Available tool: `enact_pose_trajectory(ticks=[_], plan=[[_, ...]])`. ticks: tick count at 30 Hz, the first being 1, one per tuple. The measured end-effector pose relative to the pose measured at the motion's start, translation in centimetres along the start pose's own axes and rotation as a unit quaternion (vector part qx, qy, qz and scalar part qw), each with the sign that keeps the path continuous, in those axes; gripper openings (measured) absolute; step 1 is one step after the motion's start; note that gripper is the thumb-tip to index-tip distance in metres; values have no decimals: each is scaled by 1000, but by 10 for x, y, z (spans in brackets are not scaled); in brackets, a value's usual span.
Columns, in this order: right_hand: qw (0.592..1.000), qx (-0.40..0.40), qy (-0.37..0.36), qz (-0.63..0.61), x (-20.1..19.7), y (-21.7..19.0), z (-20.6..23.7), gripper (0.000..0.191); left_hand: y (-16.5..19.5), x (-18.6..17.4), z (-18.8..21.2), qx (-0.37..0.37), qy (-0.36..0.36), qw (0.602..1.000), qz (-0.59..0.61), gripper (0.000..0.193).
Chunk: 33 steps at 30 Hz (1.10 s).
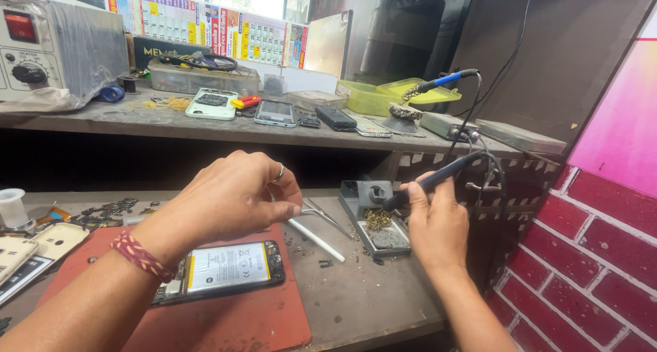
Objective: The person uses a soldering iron and solder wire to reflow or attach components on a disassembled smartphone motherboard. They repeatedly tin the iron tip, apply solder to small pads, and adjust the phone's position on the workbench.
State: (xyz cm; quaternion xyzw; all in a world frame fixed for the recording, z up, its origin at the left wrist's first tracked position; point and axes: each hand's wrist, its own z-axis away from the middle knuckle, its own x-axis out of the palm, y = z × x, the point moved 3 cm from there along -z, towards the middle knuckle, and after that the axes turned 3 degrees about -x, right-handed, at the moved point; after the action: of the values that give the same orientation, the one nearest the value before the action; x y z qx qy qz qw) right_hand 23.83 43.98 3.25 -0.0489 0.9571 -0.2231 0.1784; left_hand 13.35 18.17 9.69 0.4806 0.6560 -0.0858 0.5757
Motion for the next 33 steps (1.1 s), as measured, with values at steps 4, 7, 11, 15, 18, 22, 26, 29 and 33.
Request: enact_pose_trajectory(ticks=[4,7,11,15,18,22,26,29,33], plan=[[997,74,-24,10,7,5,3,18,0,1,0,4,3,1000,-2,18],[993,109,-34,-9,8,9,3,22,0,4,-2,7,-1,1000,1,18],[996,80,-35,19,5,8,1,25,0,3,-3,15,3,1000,-6,18],[997,69,-43,-6,5,9,1,23,0,6,-1,-3,-2,1000,1,18],[996,70,-35,29,3,11,-2,18,4,7,0,0,-4,1000,-7,18],[997,67,-32,-5,5,13,-3,19,7,7,2,3,-9,1000,-10,19],[998,47,-38,-8,9,14,0,21,6,10,2,-5,-14,1000,-15,19],[996,63,-47,47,6,13,-2,22,6,12,3,3,-13,1000,-16,20],[994,83,-47,55,2,14,-3,23,2,10,3,4,-15,1000,-12,21]])
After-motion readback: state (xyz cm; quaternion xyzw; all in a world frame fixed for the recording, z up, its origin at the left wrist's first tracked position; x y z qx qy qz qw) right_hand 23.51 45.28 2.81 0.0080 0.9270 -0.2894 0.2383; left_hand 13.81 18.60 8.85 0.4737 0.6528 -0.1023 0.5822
